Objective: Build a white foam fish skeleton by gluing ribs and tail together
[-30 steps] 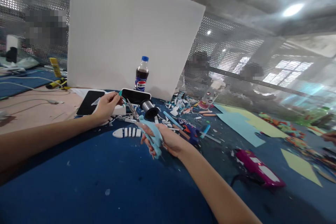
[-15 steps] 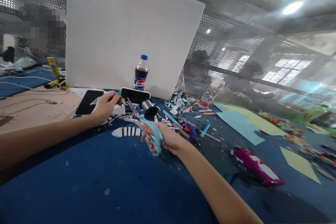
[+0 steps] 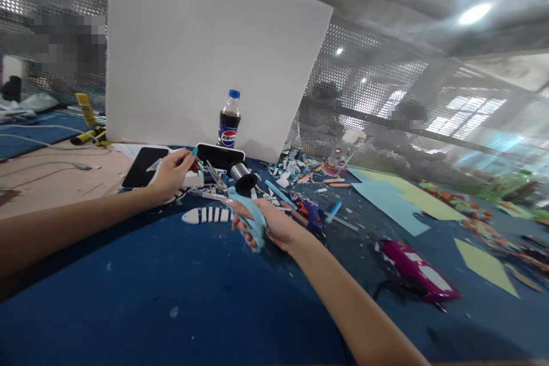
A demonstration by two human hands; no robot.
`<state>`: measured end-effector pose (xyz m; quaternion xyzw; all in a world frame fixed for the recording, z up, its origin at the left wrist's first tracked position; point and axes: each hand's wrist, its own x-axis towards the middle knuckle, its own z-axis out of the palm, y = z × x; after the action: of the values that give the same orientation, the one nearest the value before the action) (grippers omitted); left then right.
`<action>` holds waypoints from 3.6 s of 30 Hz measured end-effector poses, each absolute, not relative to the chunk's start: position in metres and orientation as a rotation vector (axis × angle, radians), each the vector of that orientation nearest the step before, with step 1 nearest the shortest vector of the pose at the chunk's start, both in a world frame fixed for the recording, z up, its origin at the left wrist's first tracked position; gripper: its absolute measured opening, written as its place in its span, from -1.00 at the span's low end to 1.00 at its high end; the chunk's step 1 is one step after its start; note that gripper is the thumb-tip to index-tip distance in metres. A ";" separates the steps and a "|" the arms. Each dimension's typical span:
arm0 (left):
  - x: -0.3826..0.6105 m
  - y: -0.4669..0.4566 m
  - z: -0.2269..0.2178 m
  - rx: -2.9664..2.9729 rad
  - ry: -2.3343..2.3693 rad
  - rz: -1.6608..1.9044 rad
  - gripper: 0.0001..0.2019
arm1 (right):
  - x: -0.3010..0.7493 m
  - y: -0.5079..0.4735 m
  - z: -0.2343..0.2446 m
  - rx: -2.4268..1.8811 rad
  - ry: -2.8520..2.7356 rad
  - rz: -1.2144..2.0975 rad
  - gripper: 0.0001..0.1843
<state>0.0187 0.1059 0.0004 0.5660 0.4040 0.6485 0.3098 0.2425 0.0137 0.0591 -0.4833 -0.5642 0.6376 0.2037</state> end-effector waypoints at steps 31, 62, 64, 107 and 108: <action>0.018 0.103 0.001 1.709 1.122 1.593 -0.72 | 0.274 0.041 0.056 -1.912 -1.935 -0.093 -0.51; 0.059 0.031 0.032 1.518 0.859 1.475 -0.75 | 0.212 0.008 0.020 -0.854 -1.483 1.511 -0.60; 0.060 0.029 0.031 1.543 0.865 1.466 -0.77 | 0.209 0.004 0.021 -0.788 -1.387 1.604 -0.65; 0.059 0.000 0.026 1.774 0.750 1.205 -0.64 | 0.237 0.023 0.028 -0.925 -1.568 1.584 -0.58; 0.059 0.000 0.026 1.767 0.747 1.205 -0.64 | 0.237 0.024 0.028 -0.926 -1.577 1.558 -0.59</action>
<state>0.0590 0.0000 0.0256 0.7064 0.2987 0.4816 0.4242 0.2374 0.0238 0.0283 -0.3595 -0.6120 0.6047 0.3614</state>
